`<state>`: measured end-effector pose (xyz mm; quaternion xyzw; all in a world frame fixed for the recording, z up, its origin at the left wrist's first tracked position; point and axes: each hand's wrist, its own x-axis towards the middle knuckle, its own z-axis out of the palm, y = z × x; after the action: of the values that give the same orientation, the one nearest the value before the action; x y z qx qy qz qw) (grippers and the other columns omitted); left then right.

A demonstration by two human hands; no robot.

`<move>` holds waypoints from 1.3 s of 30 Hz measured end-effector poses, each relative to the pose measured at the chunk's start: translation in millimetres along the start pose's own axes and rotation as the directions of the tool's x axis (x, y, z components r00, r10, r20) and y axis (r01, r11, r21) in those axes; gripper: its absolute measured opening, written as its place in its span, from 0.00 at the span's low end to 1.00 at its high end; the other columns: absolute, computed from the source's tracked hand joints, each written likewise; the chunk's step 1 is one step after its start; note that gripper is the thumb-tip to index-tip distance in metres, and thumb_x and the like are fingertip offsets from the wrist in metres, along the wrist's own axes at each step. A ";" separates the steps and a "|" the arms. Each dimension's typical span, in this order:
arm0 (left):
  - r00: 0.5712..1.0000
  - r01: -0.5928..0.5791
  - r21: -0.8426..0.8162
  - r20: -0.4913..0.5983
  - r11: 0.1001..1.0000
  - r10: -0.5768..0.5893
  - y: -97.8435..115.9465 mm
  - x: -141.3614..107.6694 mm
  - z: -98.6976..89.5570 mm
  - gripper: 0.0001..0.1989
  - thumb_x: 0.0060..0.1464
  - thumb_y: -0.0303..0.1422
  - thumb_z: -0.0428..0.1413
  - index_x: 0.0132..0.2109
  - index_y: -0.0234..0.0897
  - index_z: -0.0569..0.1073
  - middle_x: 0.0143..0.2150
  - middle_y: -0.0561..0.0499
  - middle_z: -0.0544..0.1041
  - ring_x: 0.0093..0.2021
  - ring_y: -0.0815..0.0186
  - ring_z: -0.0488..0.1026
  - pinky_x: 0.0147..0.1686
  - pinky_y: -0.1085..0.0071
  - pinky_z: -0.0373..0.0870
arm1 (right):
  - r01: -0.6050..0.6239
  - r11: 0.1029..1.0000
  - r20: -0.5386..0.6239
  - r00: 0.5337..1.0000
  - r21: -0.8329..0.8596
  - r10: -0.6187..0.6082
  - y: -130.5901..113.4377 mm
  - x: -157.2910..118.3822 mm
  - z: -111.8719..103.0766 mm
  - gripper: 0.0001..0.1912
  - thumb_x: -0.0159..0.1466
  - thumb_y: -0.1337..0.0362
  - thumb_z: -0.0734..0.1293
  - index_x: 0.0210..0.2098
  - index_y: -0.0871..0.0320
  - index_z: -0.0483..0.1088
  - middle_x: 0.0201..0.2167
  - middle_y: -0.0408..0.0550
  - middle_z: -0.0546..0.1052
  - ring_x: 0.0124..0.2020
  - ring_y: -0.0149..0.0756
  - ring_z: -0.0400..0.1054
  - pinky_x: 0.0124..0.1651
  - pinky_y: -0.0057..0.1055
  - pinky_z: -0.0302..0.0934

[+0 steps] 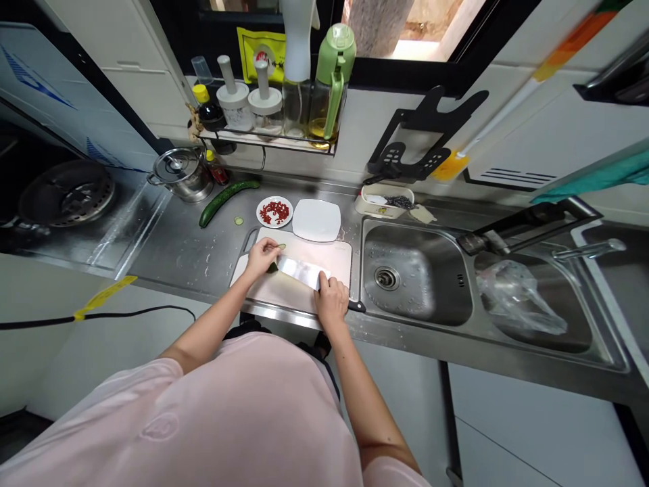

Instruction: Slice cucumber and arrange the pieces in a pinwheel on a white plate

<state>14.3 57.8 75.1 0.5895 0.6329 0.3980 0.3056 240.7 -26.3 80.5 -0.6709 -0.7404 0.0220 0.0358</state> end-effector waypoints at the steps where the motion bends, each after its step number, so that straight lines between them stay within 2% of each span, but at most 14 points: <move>1: 0.995 0.069 -0.033 -0.063 0.997 -0.071 -10.0 5.1 -0.7 0.07 0.50 0.34 0.55 0.37 0.37 0.71 0.32 0.51 0.74 0.32 0.69 0.71 0.35 0.73 0.68 | -0.023 1.000 0.011 1.000 0.007 0.023 1.8 -1.0 0.7 0.24 0.59 0.63 0.64 0.55 0.57 0.63 0.35 0.49 0.68 0.37 0.38 0.57 0.39 0.32 0.43; 4: 0.959 0.211 -0.063 -0.178 0.975 -0.219 -39.7 21.1 -3.9 0.09 0.48 0.33 0.56 0.38 0.36 0.71 0.30 0.52 0.74 0.29 0.71 0.70 0.32 0.74 0.67 | -0.068 0.997 0.030 0.997 0.026 0.067 7.2 -3.8 3.4 0.24 0.59 0.63 0.64 0.55 0.57 0.62 0.37 0.49 0.69 0.38 0.38 0.58 0.39 0.32 0.43; 6: 0.938 0.263 -0.023 -0.227 0.964 -0.261 -53.6 30.3 -5.5 0.09 0.47 0.32 0.56 0.38 0.36 0.71 0.29 0.53 0.74 0.28 0.71 0.70 0.32 0.75 0.66 | -0.080 0.996 0.038 0.996 0.037 0.079 10.2 -5.0 5.2 0.24 0.59 0.63 0.65 0.55 0.57 0.62 0.37 0.49 0.69 0.38 0.38 0.58 0.39 0.31 0.44; 13: 0.927 0.326 0.155 -0.248 0.932 -0.283 -64.7 50.5 -3.8 0.09 0.48 0.31 0.55 0.39 0.38 0.72 0.27 0.55 0.74 0.27 0.70 0.69 0.33 0.74 0.63 | -0.110 0.992 0.039 0.993 0.062 0.108 12.7 -4.3 6.5 0.23 0.59 0.63 0.65 0.55 0.57 0.63 0.37 0.48 0.70 0.38 0.37 0.60 0.40 0.30 0.44; 22: 0.957 0.253 0.336 -0.225 0.907 -0.183 -75.0 65.3 -4.2 0.09 0.51 0.30 0.52 0.40 0.39 0.72 0.30 0.51 0.75 0.32 0.66 0.70 0.37 0.71 0.62 | -0.122 0.990 0.058 0.991 0.074 0.118 13.6 -5.0 7.4 0.23 0.59 0.64 0.64 0.54 0.57 0.63 0.37 0.48 0.70 0.38 0.36 0.61 0.39 0.30 0.45; 27: 0.963 0.214 0.395 -0.238 0.893 -0.126 -78.7 65.8 -3.5 0.09 0.50 0.28 0.52 0.39 0.38 0.74 0.35 0.47 0.74 0.38 0.63 0.70 0.42 0.67 0.62 | -0.134 0.988 0.065 0.990 0.081 0.129 14.7 -3.5 4.5 0.23 0.59 0.64 0.64 0.54 0.57 0.64 0.36 0.48 0.71 0.37 0.36 0.61 0.38 0.30 0.46; 34: 0.971 0.174 0.403 -0.222 0.898 -0.089 -79.5 64.6 -3.9 0.09 0.51 0.30 0.51 0.38 0.37 0.75 0.37 0.44 0.74 0.40 0.60 0.70 0.45 0.65 0.63 | -0.127 0.984 0.056 0.991 0.128 0.121 13.3 -1.2 6.0 0.23 0.59 0.65 0.63 0.54 0.58 0.64 0.36 0.48 0.72 0.38 0.36 0.62 0.40 0.29 0.48; 39: 0.964 0.130 0.348 -0.264 0.929 -0.036 -72.5 54.8 -4.6 0.10 0.52 0.33 0.52 0.40 0.37 0.75 0.37 0.45 0.74 0.39 0.61 0.70 0.44 0.65 0.64 | -0.122 0.965 0.055 0.992 0.232 0.112 9.4 -0.2 9.2 0.21 0.59 0.66 0.61 0.52 0.57 0.66 0.37 0.47 0.73 0.39 0.36 0.64 0.40 0.28 0.51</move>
<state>-32.6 112.3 19.3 0.5524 0.7537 0.3332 0.1252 249.2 -25.5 70.5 -0.7038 -0.6923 0.1253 0.0982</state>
